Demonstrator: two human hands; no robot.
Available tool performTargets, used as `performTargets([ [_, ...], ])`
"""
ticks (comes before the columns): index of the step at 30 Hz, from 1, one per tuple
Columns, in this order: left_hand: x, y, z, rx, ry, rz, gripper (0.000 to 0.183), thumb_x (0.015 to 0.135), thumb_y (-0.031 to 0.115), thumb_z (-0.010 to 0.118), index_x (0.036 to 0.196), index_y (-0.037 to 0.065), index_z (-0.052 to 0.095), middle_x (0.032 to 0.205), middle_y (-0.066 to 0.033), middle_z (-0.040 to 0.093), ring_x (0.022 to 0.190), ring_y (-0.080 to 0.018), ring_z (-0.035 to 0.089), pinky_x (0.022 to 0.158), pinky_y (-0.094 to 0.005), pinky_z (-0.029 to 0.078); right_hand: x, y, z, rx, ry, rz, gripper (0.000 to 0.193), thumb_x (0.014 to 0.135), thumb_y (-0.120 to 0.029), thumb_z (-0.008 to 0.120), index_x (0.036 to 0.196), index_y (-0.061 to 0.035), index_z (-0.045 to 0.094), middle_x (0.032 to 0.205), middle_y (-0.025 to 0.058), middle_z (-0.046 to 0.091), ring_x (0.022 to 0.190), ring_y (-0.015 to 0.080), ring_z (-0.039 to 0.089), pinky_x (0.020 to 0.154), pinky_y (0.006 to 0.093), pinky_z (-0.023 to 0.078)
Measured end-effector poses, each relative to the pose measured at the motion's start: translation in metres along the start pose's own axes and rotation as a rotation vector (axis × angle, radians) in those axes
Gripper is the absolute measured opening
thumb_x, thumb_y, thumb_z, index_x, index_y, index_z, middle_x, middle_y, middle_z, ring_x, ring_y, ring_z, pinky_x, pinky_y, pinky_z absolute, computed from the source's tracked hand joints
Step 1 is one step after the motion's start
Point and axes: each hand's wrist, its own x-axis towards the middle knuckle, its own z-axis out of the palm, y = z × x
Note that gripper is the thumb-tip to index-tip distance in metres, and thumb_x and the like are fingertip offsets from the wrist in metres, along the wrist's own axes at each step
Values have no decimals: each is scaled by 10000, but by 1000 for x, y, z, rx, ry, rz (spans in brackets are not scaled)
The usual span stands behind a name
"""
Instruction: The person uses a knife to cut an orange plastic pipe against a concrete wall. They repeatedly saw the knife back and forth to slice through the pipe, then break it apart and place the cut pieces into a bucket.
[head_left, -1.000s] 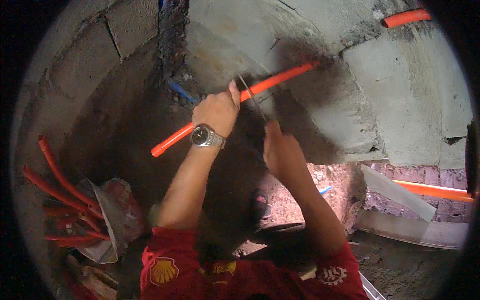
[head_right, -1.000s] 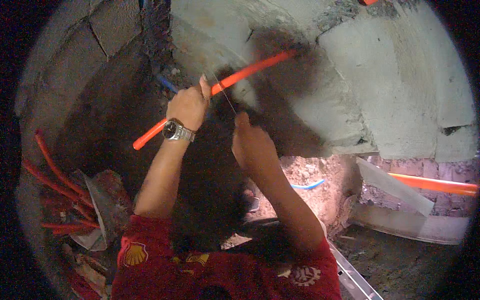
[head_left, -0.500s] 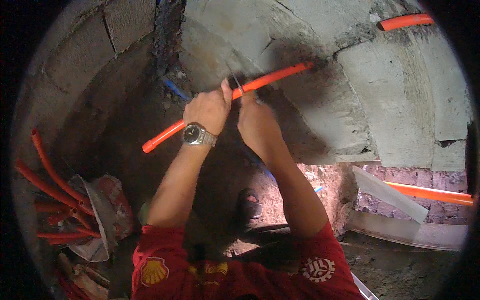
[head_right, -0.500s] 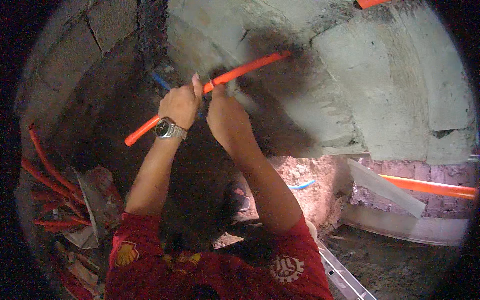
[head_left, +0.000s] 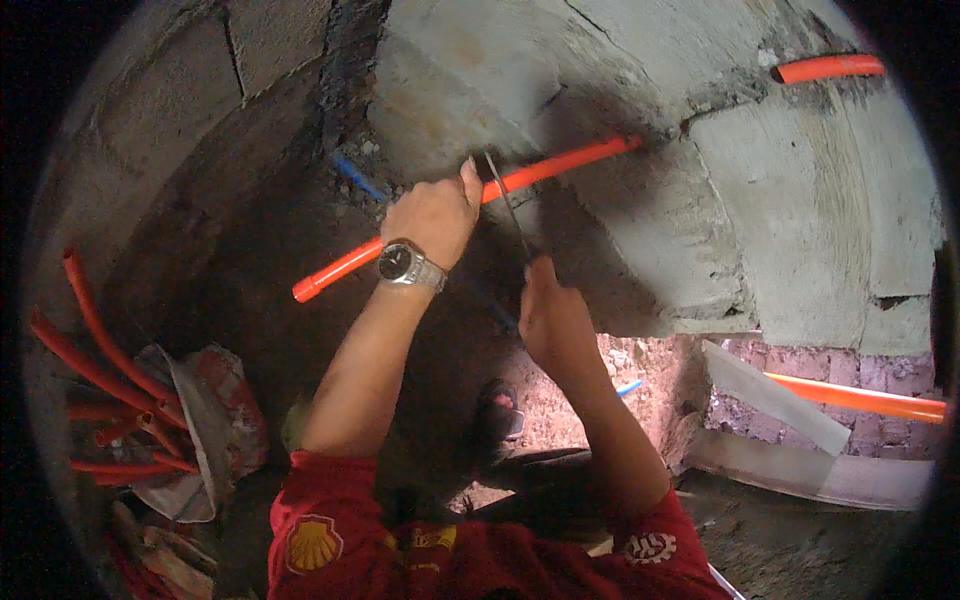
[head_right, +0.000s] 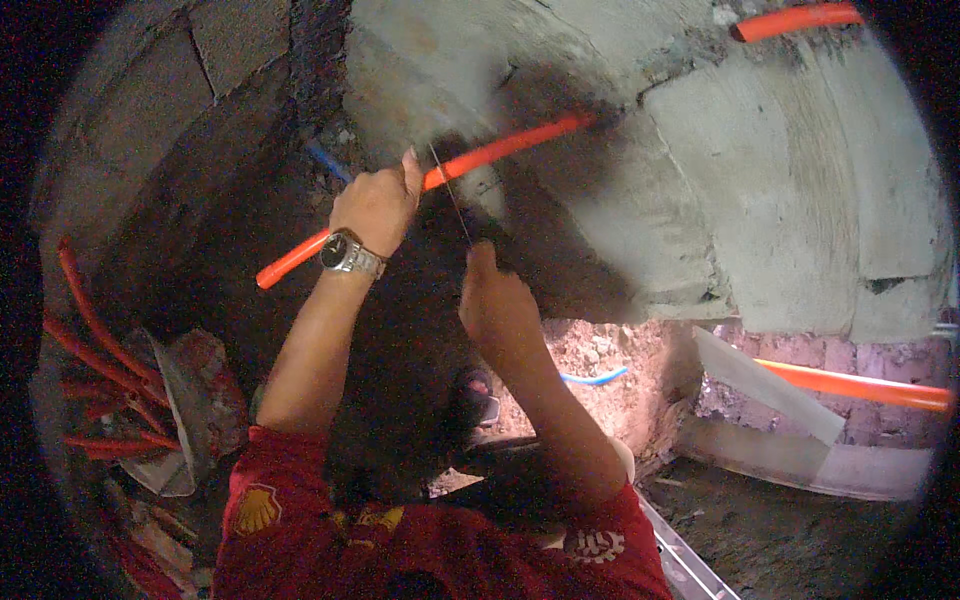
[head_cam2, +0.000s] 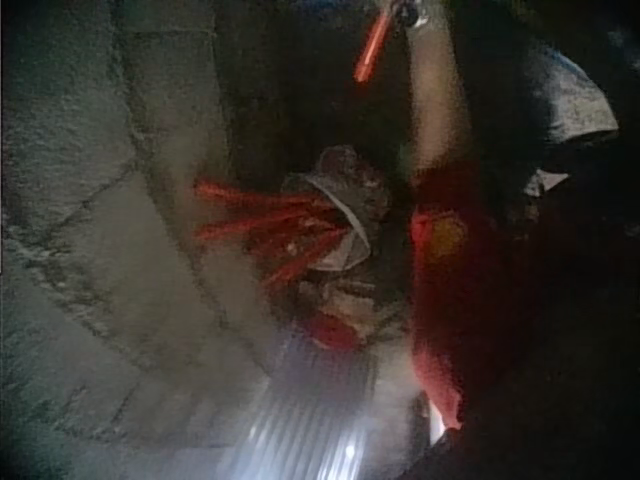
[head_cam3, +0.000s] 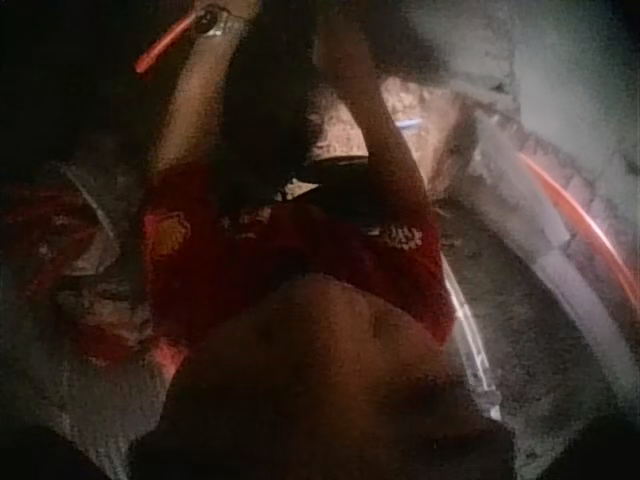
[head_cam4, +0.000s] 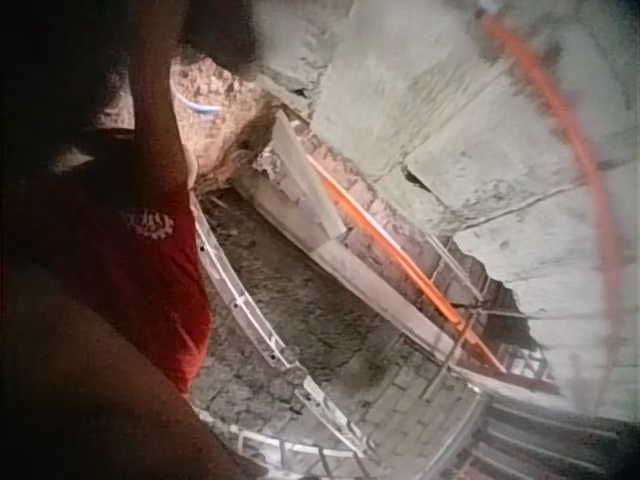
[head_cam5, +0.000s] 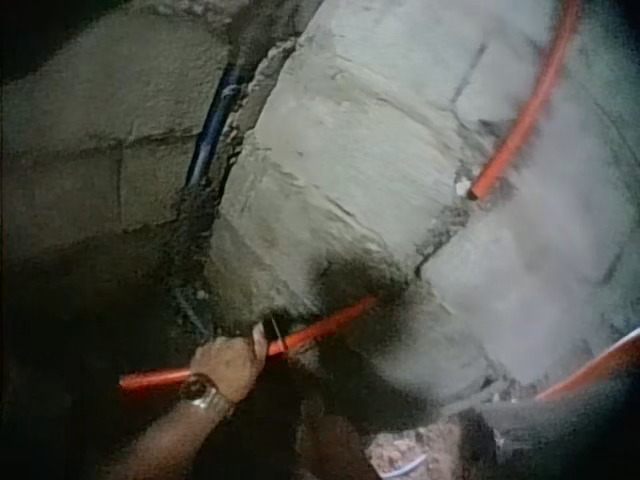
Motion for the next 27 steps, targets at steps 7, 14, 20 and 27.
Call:
performTargets([
  [7, 14, 4, -4, -28, -74, 26, 664, 1042, 458, 319, 765, 21, 735, 806, -271, 693, 786, -470, 686, 772, -562, 548, 27, 3, 3, -35, 81, -51, 245, 941, -118, 490, 1155, -7, 445, 755, 311, 660, 721, 505, 665, 663, 607, 536],
  [14, 9, -1, 10, -122, -104, 35, 639, 1046, 450, 353, 797, -23, 703, 817, -317, 669, 787, -507, 662, 740, -598, 533, 17, 3, -3, -77, 63, -40, 208, 924, -100, 497, 1103, -4, 453, 782, 287, 675, 757, 491, 674, 699, 592, 542],
  [20, 26, -20, 21, -93, -142, 43, 668, 1047, 463, 302, 833, -11, 722, 881, -327, 676, 873, -512, 657, 817, -585, 526, 6, 1, 3, -59, -72, 93, 230, 933, -123, 484, 1141, -27, 458, 821, 306, 672, 822, 514, 668, 742, 606, 529],
  [27, 16, -3, -10, -105, -235, 37, 716, 1043, 528, 301, 828, -11, 720, 879, -306, 683, 881, -504, 658, 827, -582, 515, -83, 60, -16, 126, 43, 73, 258, 980, -119, 488, 1216, -66, 400, 759, 315, 628, 715, 543, 617, 617, 643, 462],
])
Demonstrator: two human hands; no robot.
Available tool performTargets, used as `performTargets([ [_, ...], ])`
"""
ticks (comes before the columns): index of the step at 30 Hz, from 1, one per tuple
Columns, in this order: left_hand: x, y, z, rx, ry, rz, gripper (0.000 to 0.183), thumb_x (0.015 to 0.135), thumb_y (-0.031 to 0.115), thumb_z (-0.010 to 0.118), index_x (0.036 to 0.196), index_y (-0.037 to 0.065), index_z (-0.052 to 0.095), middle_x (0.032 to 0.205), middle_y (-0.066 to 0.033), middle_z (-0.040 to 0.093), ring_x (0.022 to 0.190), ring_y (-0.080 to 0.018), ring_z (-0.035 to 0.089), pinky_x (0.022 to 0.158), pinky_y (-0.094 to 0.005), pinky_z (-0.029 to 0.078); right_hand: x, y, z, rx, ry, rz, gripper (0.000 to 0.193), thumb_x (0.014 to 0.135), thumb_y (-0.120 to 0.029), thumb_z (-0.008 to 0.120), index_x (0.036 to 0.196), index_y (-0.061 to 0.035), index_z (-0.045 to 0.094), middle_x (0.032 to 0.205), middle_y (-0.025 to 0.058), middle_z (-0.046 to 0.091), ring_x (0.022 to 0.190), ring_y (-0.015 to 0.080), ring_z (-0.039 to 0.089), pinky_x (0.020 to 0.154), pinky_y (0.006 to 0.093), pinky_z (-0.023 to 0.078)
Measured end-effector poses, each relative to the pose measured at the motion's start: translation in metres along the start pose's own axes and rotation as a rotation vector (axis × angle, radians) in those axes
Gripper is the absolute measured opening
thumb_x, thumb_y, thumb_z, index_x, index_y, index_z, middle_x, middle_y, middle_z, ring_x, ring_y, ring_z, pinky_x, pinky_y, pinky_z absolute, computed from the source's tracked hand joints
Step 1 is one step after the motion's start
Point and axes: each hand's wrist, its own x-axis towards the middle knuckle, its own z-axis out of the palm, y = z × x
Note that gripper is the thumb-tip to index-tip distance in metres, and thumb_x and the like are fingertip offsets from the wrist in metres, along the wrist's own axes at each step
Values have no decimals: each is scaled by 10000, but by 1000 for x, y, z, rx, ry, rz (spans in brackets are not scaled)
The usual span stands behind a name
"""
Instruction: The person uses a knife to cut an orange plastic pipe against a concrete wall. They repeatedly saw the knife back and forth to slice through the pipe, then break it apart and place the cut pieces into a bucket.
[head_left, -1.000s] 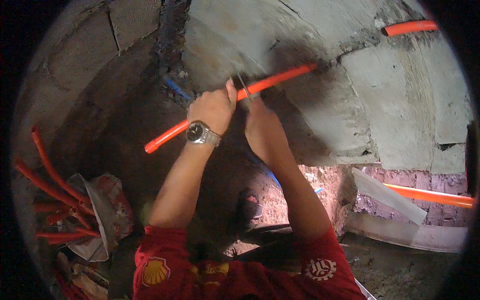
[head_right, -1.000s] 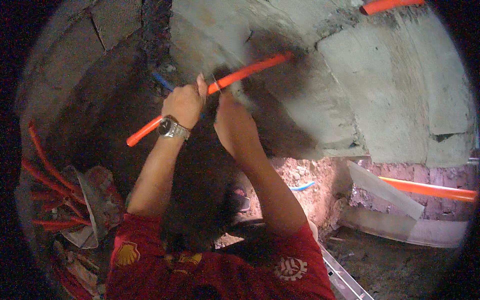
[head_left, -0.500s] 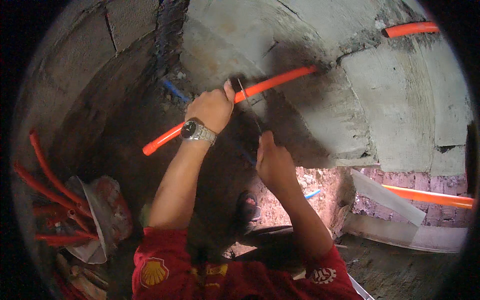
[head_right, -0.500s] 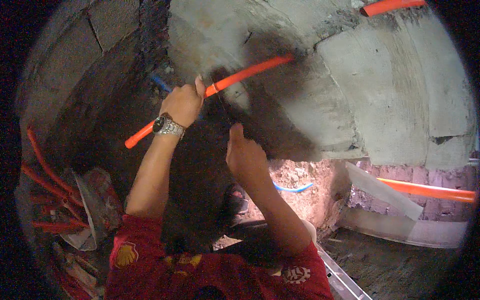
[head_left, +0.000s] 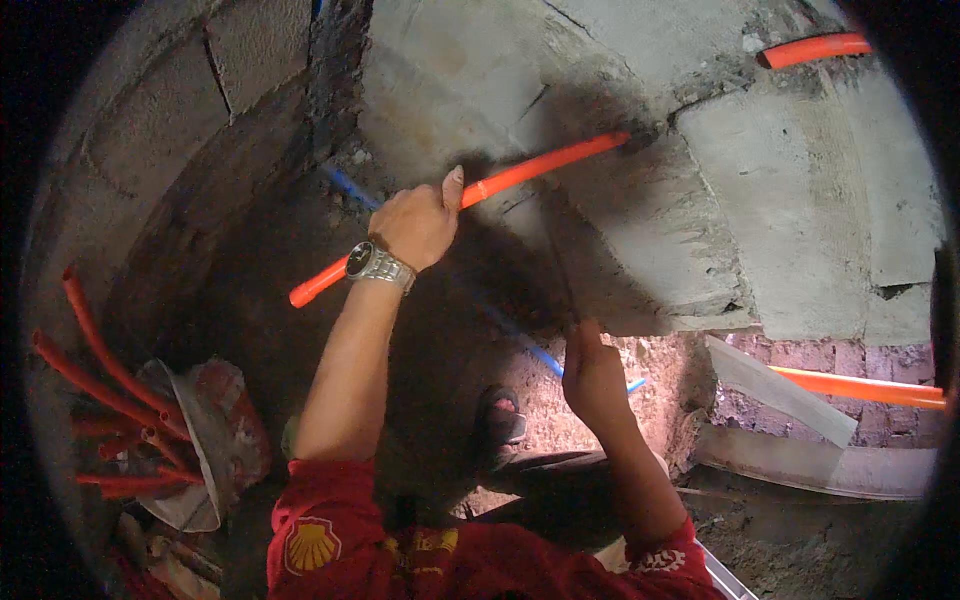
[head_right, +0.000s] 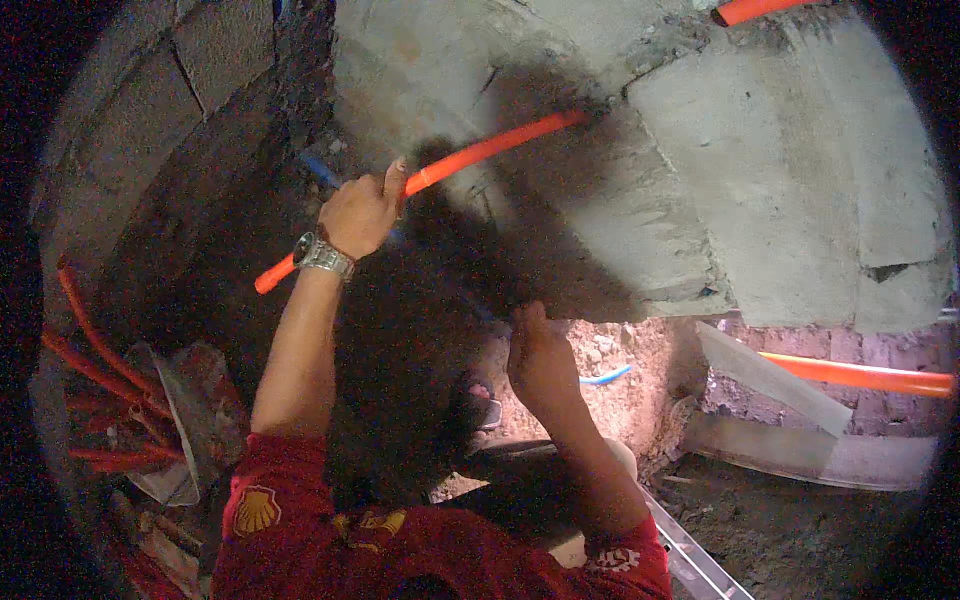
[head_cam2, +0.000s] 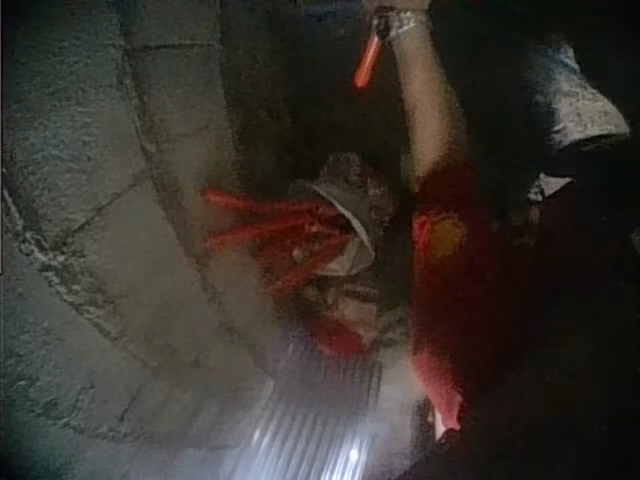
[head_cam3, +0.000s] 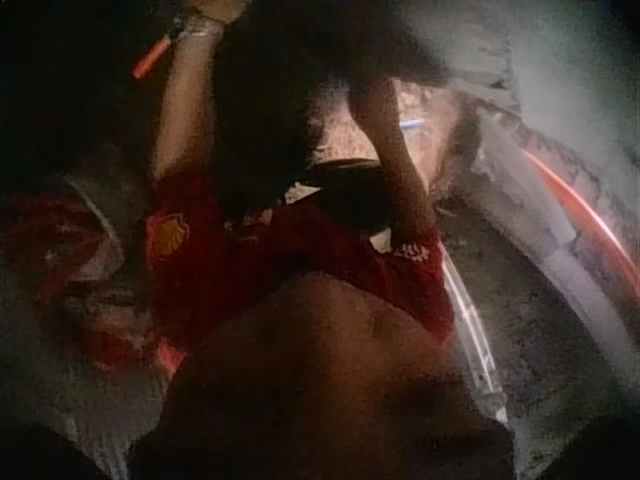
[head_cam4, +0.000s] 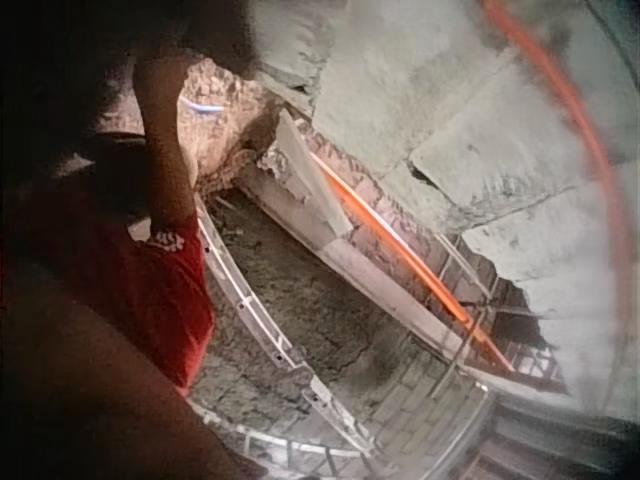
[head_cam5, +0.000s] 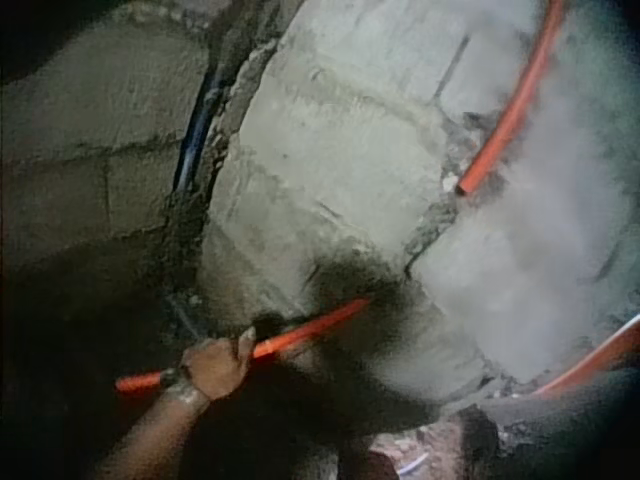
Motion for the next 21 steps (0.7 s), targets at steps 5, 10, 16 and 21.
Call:
performTargets([
  [5, -2, -10, 1, -32, -20, 95, 678, 1032, 577, 318, 901, 46, 719, 877, -261, 694, 883, -490, 652, 802, -581, 503, 10, -13, 13, 101, 163, -43, 163, 1025, -149, 476, 1146, -51, 430, 683, 298, 599, 638, 526, 586, 534, 600, 408],
  [10, -1, -19, 5, -68, 43, 244, 533, 1020, 549, 422, 911, 82, 656, 811, -239, 671, 842, -482, 634, 725, -590, 473, 24, -23, 7, 55, 83, -27, 178, 1029, -167, 465, 1171, -72, 417, 716, 298, 615, 666, 532, 592, 561, 621, 422],
  [16, -6, -6, 3, -115, 39, 202, 487, 1020, 538, 431, 975, 115, 668, 791, -216, 679, 814, -480, 640, 700, -592, 485, 49, -35, 6, -79, -48, -16, 255, 996, -179, 469, 1215, -80, 382, 785, 264, 661, 710, 500, 648, 624, 620, 493],
  [21, -8, -6, -1, -106, -2, 193, 455, 1022, 519, 437, 993, 135, 680, 802, -210, 684, 821, -477, 646, 703, -585, 499, 57, -45, 10, -150, 4, -86, 243, 986, -165, 481, 1189, -65, 394, 788, 256, 665, 705, 492, 655, 613, 612, 507],
])
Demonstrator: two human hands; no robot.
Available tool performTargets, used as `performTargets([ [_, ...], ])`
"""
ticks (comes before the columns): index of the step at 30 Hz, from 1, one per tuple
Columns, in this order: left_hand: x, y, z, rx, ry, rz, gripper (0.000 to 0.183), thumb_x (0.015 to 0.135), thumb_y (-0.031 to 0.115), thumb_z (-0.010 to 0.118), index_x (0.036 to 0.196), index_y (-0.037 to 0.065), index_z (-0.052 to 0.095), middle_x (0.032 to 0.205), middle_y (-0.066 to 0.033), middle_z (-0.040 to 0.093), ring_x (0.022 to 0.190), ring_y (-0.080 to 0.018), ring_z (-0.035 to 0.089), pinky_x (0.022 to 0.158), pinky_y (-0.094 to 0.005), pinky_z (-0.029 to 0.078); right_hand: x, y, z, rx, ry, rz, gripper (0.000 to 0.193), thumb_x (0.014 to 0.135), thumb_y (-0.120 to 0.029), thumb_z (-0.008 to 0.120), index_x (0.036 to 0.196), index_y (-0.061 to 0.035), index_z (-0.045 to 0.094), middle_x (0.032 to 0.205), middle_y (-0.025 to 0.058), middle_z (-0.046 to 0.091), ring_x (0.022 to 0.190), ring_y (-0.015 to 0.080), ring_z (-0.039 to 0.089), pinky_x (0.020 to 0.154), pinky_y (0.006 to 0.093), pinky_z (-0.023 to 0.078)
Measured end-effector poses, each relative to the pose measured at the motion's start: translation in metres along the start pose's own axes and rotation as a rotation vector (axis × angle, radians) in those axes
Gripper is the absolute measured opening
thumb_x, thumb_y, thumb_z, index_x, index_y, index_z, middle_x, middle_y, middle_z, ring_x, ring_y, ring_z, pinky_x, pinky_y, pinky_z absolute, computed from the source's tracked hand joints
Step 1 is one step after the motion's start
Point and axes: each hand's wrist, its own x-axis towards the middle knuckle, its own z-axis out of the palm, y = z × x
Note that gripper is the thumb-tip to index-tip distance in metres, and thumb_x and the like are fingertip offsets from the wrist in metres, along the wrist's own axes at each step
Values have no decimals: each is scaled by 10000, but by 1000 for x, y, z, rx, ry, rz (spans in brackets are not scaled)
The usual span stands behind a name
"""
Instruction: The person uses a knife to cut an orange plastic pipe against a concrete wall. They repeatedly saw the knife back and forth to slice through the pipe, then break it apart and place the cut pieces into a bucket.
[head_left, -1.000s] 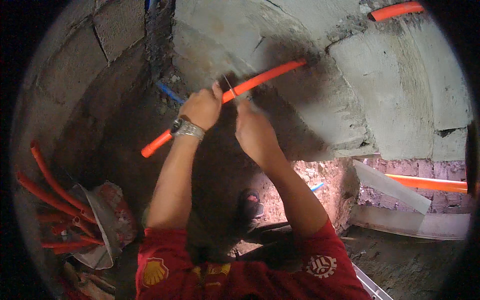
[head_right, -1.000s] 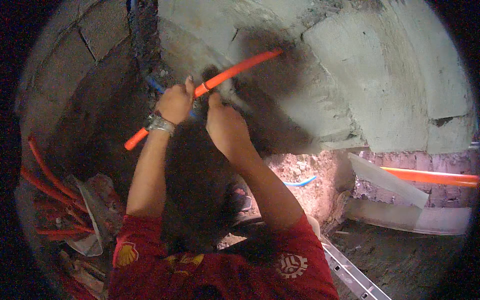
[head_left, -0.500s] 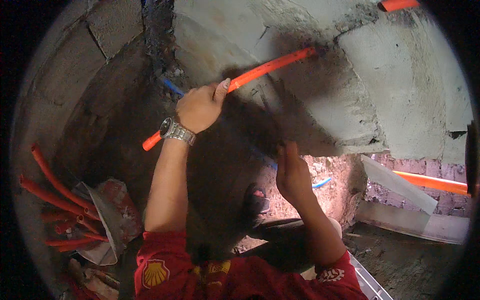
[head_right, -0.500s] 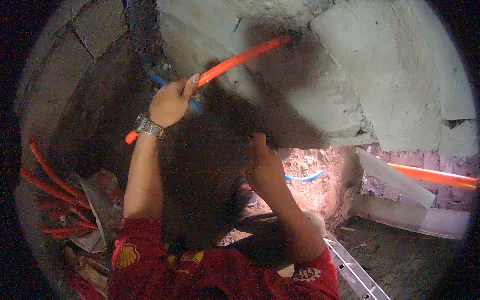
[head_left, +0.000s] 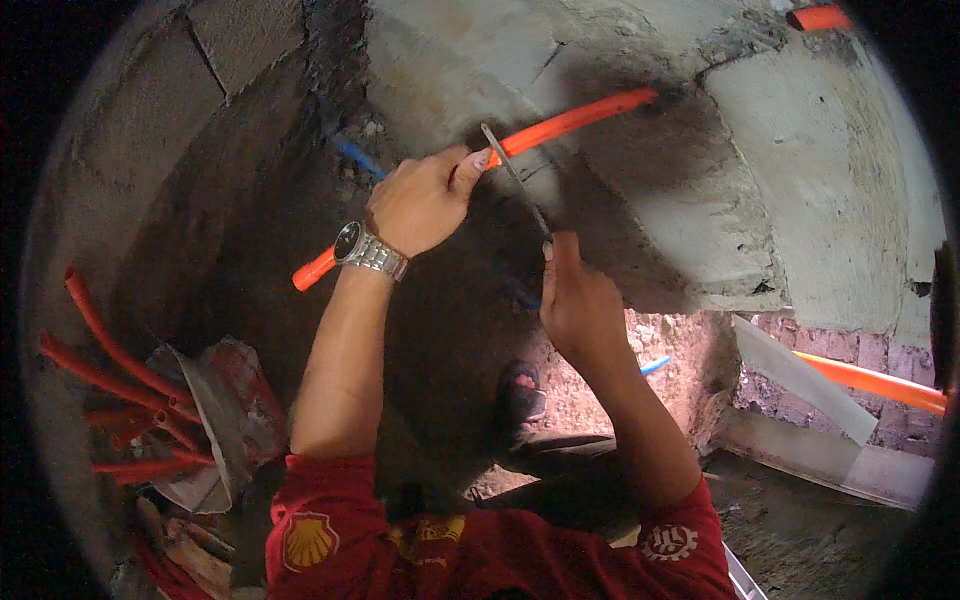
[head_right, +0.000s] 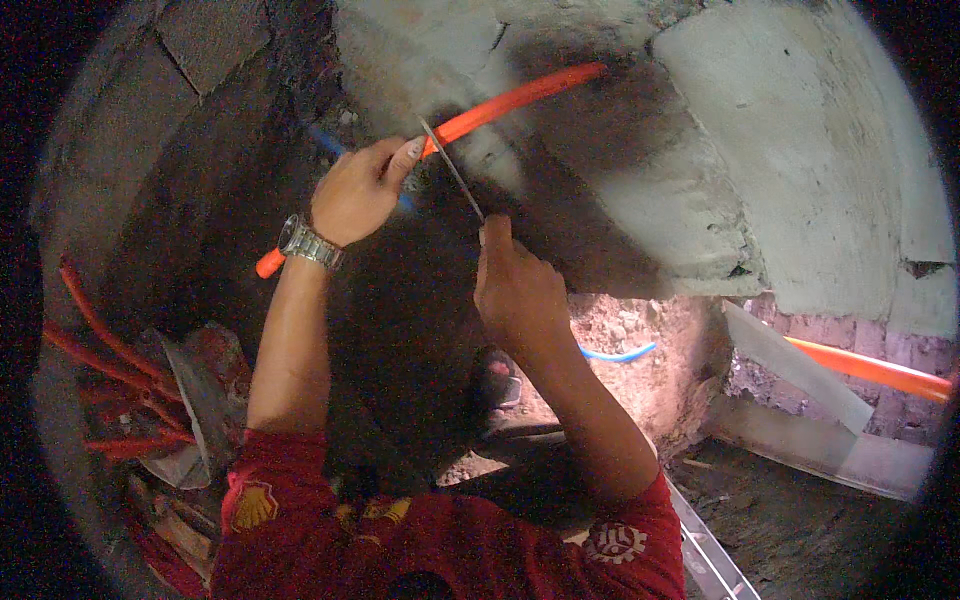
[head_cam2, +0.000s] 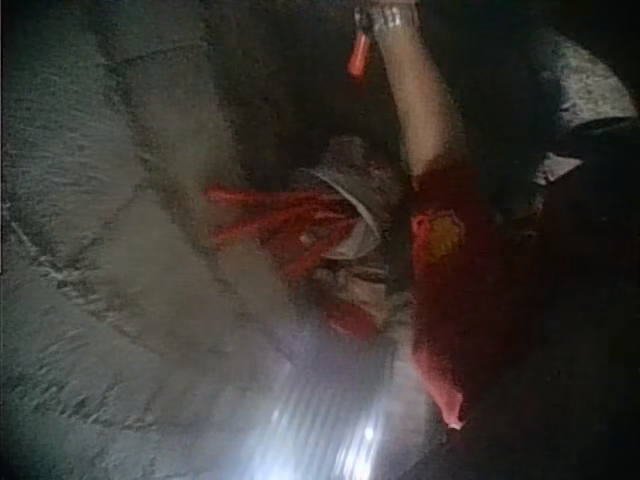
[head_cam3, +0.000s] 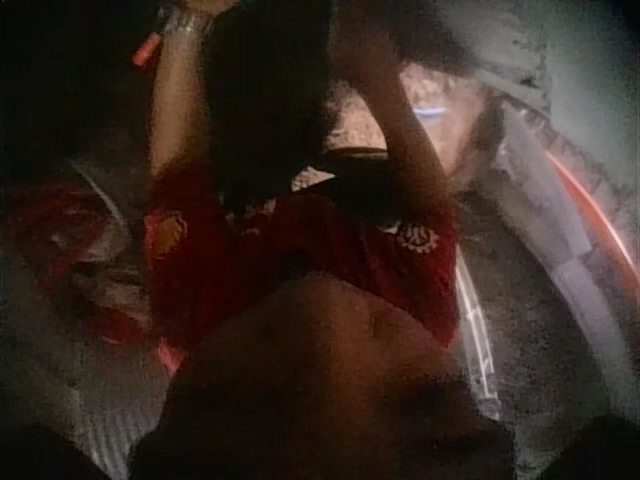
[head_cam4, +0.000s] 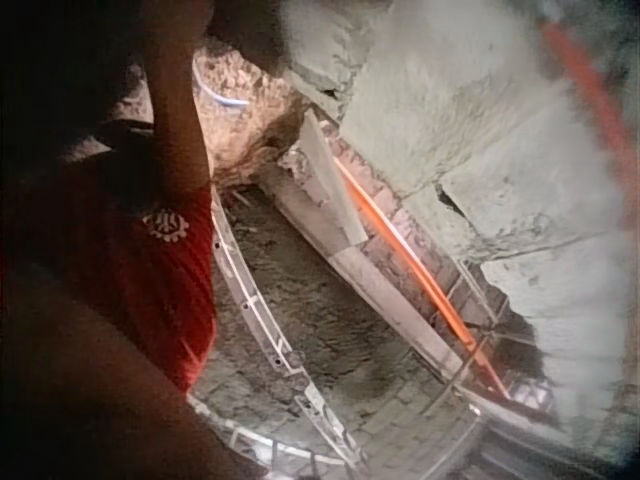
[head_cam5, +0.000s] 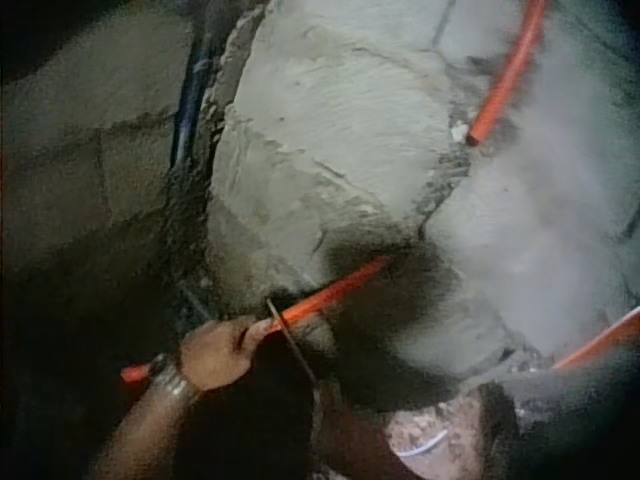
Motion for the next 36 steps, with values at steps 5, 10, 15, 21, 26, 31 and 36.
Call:
performTargets([
  [5, 1, -8, 3, -51, 11, 56, 434, 1016, 504, 457, 976, 137, 685, 793, -201, 685, 810, -469, 651, 694, -580, 505, -2, -3, 0, -96, 18, -23, 293, 973, -160, 510, 1228, -62, 404, 797, 236, 673, 694, 468, 668, 591, 579, 534],
  [10, 0, -2, -2, -54, 20, 34, 403, 1008, 481, 480, 969, 135, 684, 779, -191, 680, 810, -456, 656, 697, -577, 508, -2, -10, -7, -176, 13, -5, 248, 969, -152, 519, 1178, -85, 405, 807, 215, 682, 670, 440, 680, 571, 558, 551],
  [15, -1, -3, -2, -62, 3, 50, 379, 1012, 466, 475, 1008, 139, 665, 798, -199, 682, 819, -461, 654, 710, -579, 512, -4, -19, -11, -166, -18, 23, 190, 974, -148, 509, 1110, -97, 387, 812, 221, 682, 684, 450, 679, 574, 566, 548],
  [21, -7, -13, 3, 62, 40, 115, 375, 1013, 479, 495, 1116, 150, 642, 770, -203, 671, 770, -450, 656, 658, -562, 501, -1, -18, -11, -159, -37, 52, 188, 973, -150, 506, 1102, -96, 381, 811, 229, 680, 703, 471, 672, 586, 585, 530],
  [26, -9, -3, -3, 48, 46, 103, 378, 1009, 483, 518, 1086, 145, 670, 737, -193, 665, 745, -437, 660, 632, -550, 499, -5, -16, -5, -101, 15, 37, 152, 975, -104, 484, 1078, -73, 377, 715, 281, 620, 695, 518, 616, 603, 632, 445],
  [31, -10, -3, -2, 19, 76, 90, 399, 1010, 504, 502, 1048, 154, 690, 739, -185, 670, 757, -438, 661, 643, -548, 506, -7, -16, -4, -87, 11, 44, 143, 977, -108, 475, 1076, -79, 375, 715, 287, 618, 699, 529, 609, 610, 640, 438],
  [36, -9, -5, -2, 13, 71, 107, 419, 1007, 523, 493, 1063, 157, 688, 754, -181, 678, 766, -436, 665, 650, -551, 508, -6, -17, -7, -88, -18, 67, 160, 972, -116, 482, 1088, -83, 377, 707, 294, 617, 694, 540, 605, 616, 642, 438],
])
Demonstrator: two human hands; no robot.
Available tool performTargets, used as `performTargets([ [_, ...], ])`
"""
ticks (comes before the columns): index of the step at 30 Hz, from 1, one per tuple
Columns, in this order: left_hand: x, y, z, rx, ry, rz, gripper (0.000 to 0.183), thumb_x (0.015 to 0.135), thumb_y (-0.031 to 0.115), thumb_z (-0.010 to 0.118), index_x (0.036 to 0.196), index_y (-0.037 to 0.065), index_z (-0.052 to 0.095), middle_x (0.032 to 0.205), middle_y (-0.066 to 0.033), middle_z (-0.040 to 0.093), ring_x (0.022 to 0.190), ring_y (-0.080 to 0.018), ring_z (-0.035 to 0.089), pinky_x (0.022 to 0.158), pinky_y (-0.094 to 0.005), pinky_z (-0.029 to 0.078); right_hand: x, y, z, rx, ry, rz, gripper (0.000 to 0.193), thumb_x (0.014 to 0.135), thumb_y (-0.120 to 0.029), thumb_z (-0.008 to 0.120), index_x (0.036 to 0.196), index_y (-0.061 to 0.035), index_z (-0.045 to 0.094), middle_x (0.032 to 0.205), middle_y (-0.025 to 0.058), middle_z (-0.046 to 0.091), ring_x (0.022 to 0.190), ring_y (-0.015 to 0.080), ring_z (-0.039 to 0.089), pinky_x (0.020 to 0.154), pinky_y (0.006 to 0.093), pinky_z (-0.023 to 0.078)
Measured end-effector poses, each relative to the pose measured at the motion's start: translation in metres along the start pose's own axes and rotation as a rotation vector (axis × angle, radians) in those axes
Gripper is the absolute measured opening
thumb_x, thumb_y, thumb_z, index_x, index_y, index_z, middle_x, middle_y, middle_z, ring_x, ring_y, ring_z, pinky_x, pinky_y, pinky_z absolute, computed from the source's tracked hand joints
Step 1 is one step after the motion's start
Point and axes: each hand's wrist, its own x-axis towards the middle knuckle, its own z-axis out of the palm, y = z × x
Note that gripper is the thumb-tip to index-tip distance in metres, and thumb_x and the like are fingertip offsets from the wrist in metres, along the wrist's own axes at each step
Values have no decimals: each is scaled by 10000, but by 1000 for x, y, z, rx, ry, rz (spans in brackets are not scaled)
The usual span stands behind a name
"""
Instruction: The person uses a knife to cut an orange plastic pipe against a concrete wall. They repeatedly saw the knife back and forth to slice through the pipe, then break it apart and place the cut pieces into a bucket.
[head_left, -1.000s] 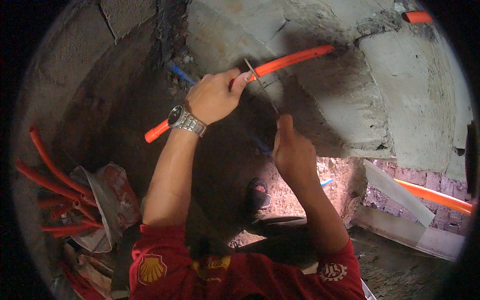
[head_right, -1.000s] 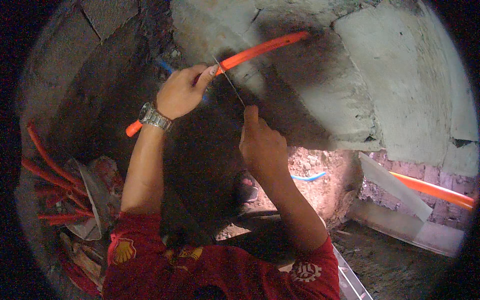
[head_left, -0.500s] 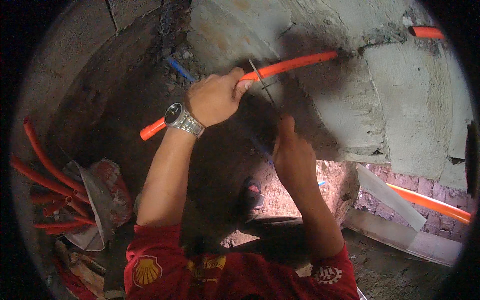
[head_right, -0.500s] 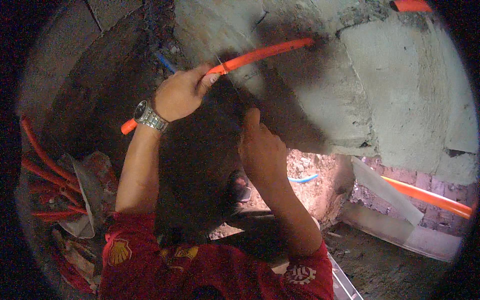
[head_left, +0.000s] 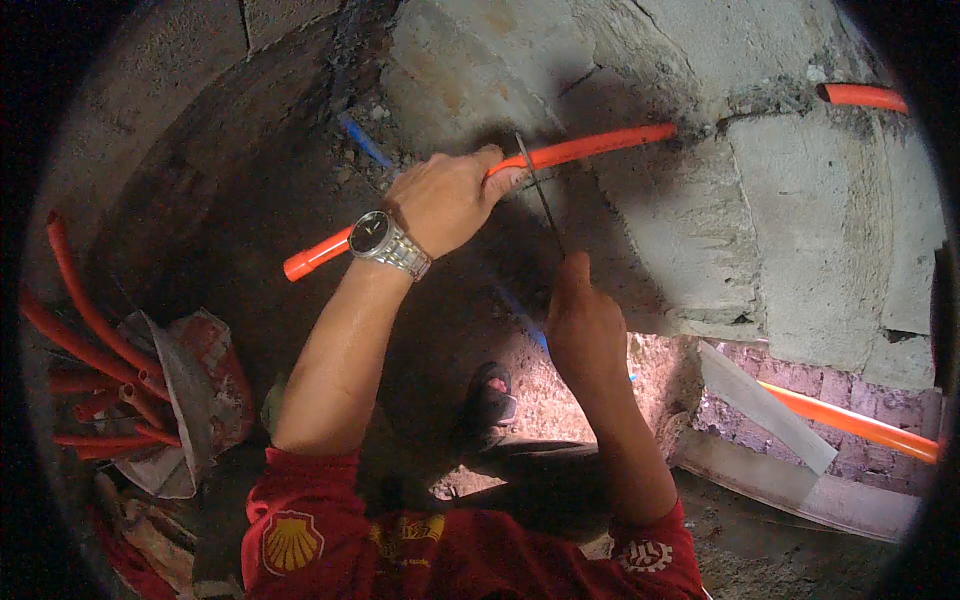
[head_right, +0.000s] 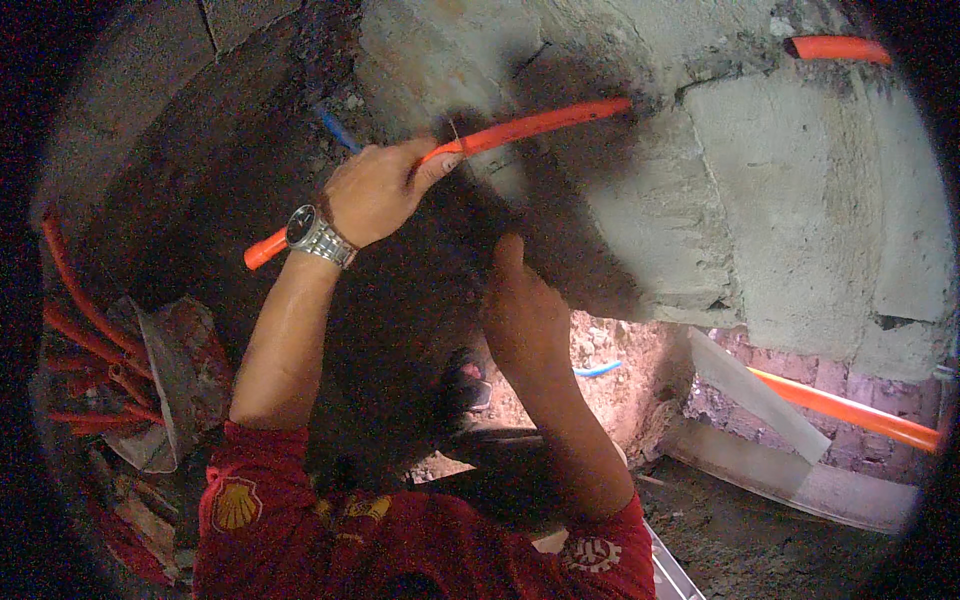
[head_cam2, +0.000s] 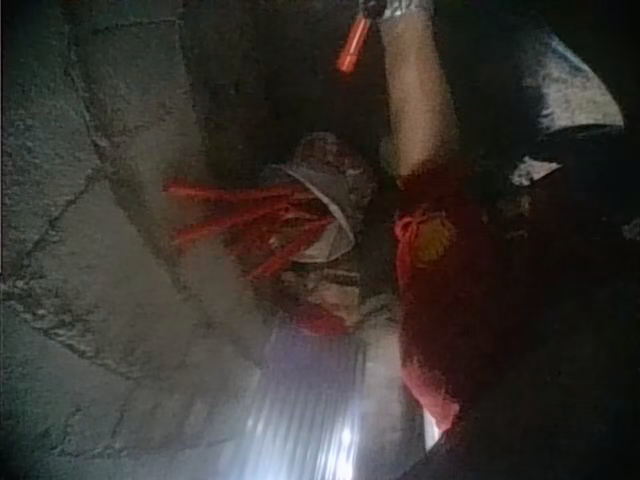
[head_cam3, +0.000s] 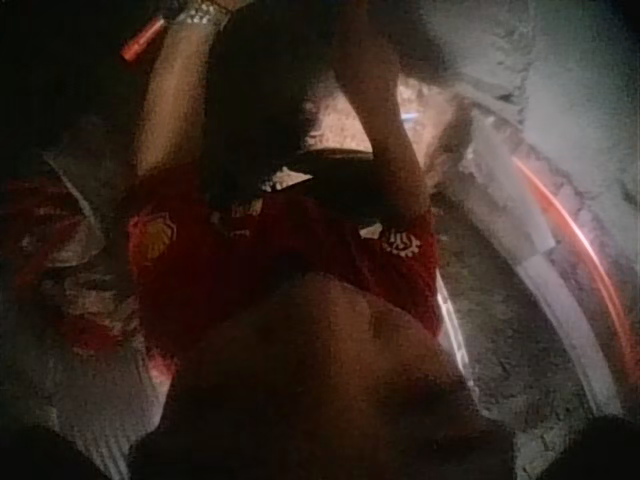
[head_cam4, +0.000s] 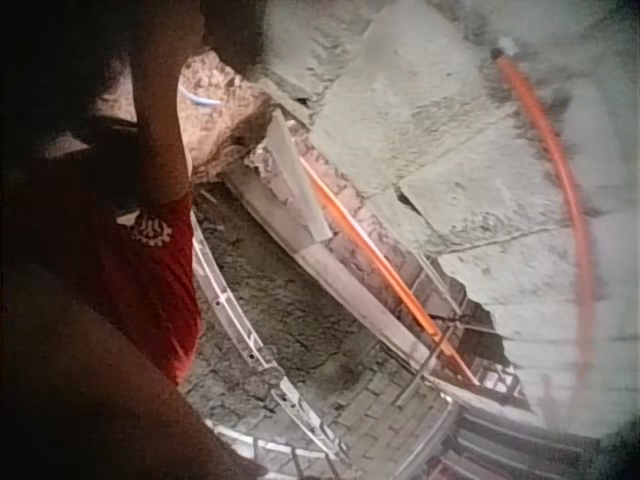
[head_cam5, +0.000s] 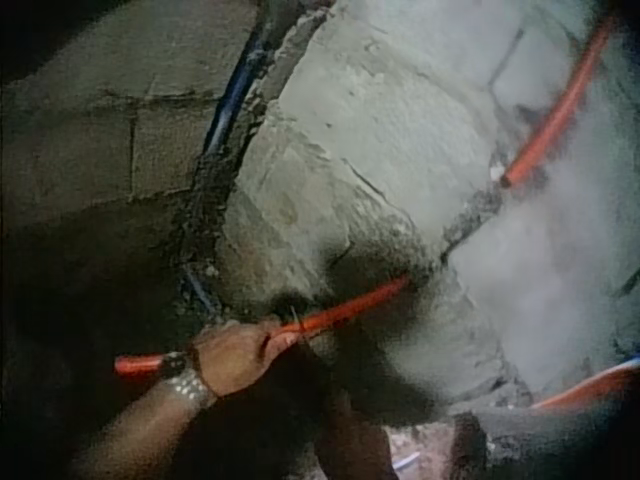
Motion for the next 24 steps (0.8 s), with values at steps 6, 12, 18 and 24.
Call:
performTargets([
  [6, 0, -2, 6, 38, 3, 21, 429, 1001, 523, 502, 1087, 143, 680, 768, -196, 679, 767, -443, 665, 650, -548, 514, 12, -2, -3, 13, 21, -54, 182, 953, -106, 502, 1087, -74, 381, 689, 291, 615, 690, 534, 613, 612, 634, 452],
  [12, 1, -9, 10, 57, -3, 69, 413, 991, 493, 537, 1104, 118, 666, 784, -218, 679, 771, -449, 663, 658, -550, 517, 49, -14, 4, 19, 13, -78, 317, 930, -77, 521, 1218, -66, 391, 705, 285, 628, 702, 520, 628, 618, 629, 465],
  [18, -1, -2, 9, 70, -79, 62, 407, 1006, 466, 496, 1113, 92, 616, 824, -223, 696, 804, -467, 672, 702, -573, 535, 22, 2, 16, 60, 3, -55, 350, 935, -91, 514, 1260, -64, 387, 726, 291, 635, 700, 509, 633, 616, 634, 471],
  [24, 1, -10, 18, 110, -63, 57, 395, 994, 444, 536, 1105, 72, 608, 808, -222, 692, 798, -465, 671, 695, -579, 530, 58, -22, 10, -10, -63, -34, 367, 935, -117, 515, 1272, -23, 401, 797, 286, 672, 740, 487, 674, 653, 600, 523],
])
